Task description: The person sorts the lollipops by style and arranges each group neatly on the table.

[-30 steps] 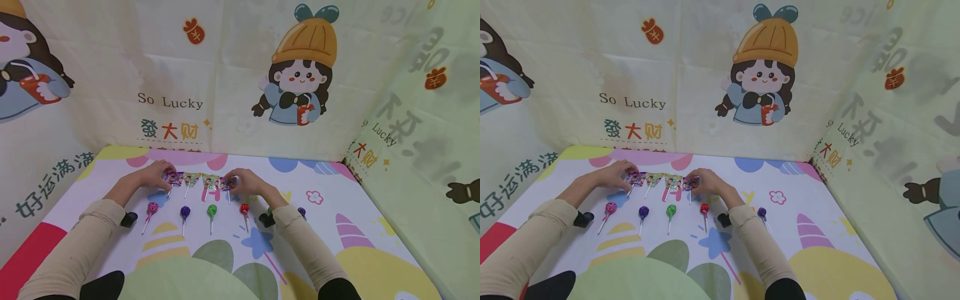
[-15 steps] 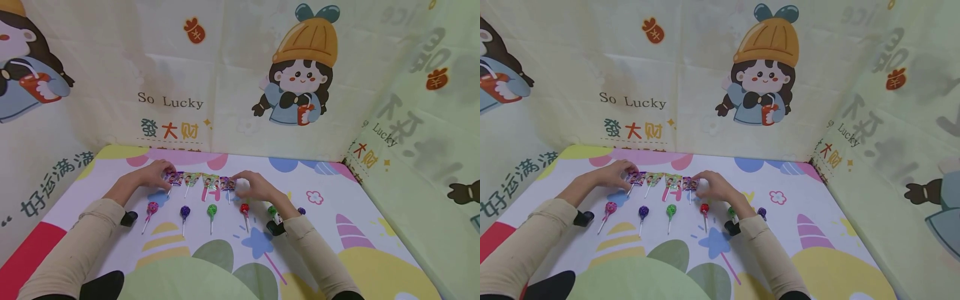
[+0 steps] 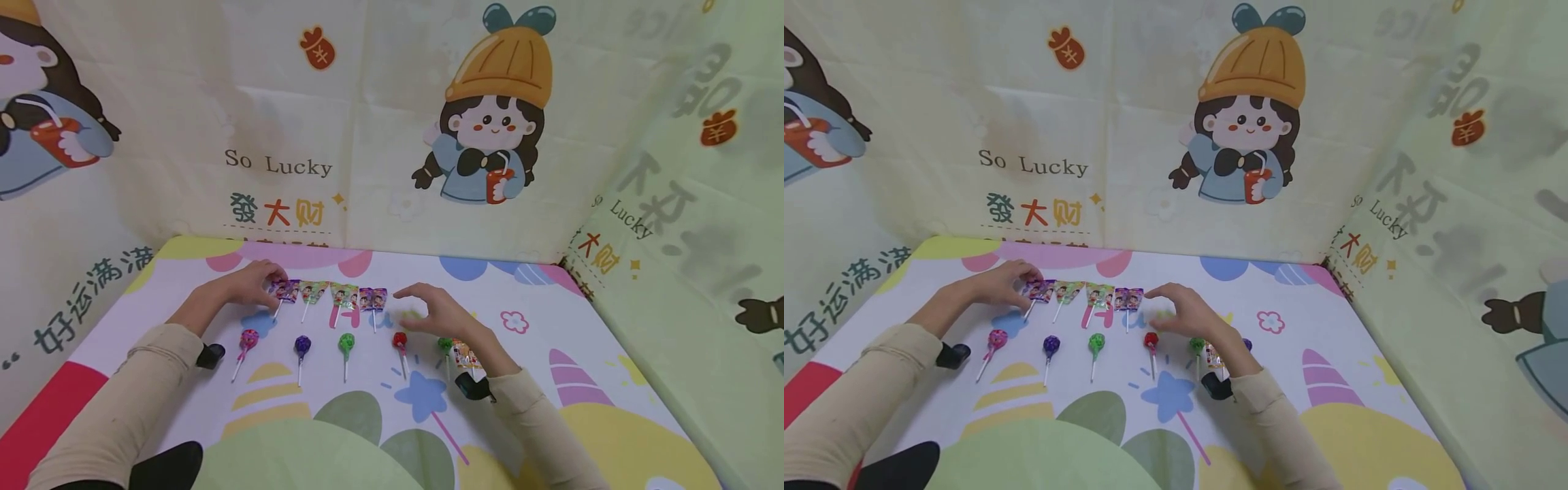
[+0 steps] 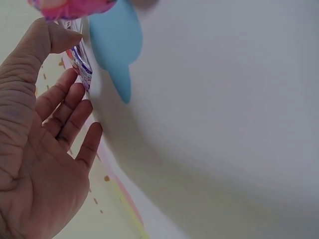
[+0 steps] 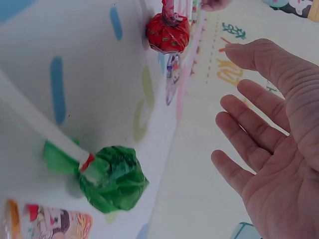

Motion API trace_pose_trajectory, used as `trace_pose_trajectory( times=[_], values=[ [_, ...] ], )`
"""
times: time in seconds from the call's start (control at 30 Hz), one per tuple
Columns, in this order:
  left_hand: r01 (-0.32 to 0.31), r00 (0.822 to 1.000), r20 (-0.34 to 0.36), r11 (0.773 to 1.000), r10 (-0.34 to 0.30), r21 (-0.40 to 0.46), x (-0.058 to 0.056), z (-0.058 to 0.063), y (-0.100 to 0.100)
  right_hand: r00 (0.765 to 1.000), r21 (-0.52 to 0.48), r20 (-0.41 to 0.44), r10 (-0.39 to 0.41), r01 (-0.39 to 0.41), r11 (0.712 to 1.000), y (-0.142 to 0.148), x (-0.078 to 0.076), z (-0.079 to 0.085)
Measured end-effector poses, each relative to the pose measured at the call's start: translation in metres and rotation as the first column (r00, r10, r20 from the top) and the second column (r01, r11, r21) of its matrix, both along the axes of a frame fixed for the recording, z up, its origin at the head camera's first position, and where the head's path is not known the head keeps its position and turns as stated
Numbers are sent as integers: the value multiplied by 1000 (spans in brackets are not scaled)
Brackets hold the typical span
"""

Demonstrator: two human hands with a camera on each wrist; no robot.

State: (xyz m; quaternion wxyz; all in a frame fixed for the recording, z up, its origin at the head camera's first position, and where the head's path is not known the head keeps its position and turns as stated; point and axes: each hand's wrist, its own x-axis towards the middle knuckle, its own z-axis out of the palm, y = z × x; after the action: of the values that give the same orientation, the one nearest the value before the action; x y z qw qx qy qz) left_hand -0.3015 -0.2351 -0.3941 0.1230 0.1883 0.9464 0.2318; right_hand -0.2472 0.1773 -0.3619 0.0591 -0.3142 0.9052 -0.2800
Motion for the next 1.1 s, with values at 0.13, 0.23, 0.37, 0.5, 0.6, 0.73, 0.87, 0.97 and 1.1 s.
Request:
trace_pose_trajectory(
  times=[0.13, 0.23, 0.37, 0.5, 0.6, 0.73, 0.87, 0.97, 1.1],
  values=[
    [6, 1000, 0, 1000, -6, -1, 1, 1, 0, 1000, -14, -1, -6, 6, 1000, 6, 5, 1],
    [4, 1000, 0, 1000, -4, 1, 1, 1, 0, 1000, -24, 8, -17, 17, 1000, 10, 9, 1],
    [-1, 1000, -3, 1000, 1, -1, 1, 0, 1, 1000, -34, 11, -28, 28, 999, 16, 15, 1],
    [-7, 1000, 1, 1000, 7, -5, 2, 1, 2, 999, -37, 8, -33, 33, 999, 23, 20, 1],
    [-6, 1000, -2, 1000, 6, -10, 3, 3, 2, 999, -50, 8, -32, 32, 998, 29, 23, 1],
    [-4, 1000, -11, 1000, 4, -9, 3, 3, 2, 1000, -64, -18, -23, 22, 998, 38, 27, -2],
    [-9, 1000, -12, 1000, 9, -8, 2, 1, 2, 999, -69, -45, -27, 24, 997, 46, 31, -5],
    [-10, 1000, -13, 1000, 10, -6, 2, 0, 2, 998, -76, -45, -40, 36, 996, 51, 35, -5],
    [-7, 1000, -15, 1000, 7, -4, 2, -1, 2, 998, -92, -25, -57, 54, 994, 59, 39, -7]
  ],
)
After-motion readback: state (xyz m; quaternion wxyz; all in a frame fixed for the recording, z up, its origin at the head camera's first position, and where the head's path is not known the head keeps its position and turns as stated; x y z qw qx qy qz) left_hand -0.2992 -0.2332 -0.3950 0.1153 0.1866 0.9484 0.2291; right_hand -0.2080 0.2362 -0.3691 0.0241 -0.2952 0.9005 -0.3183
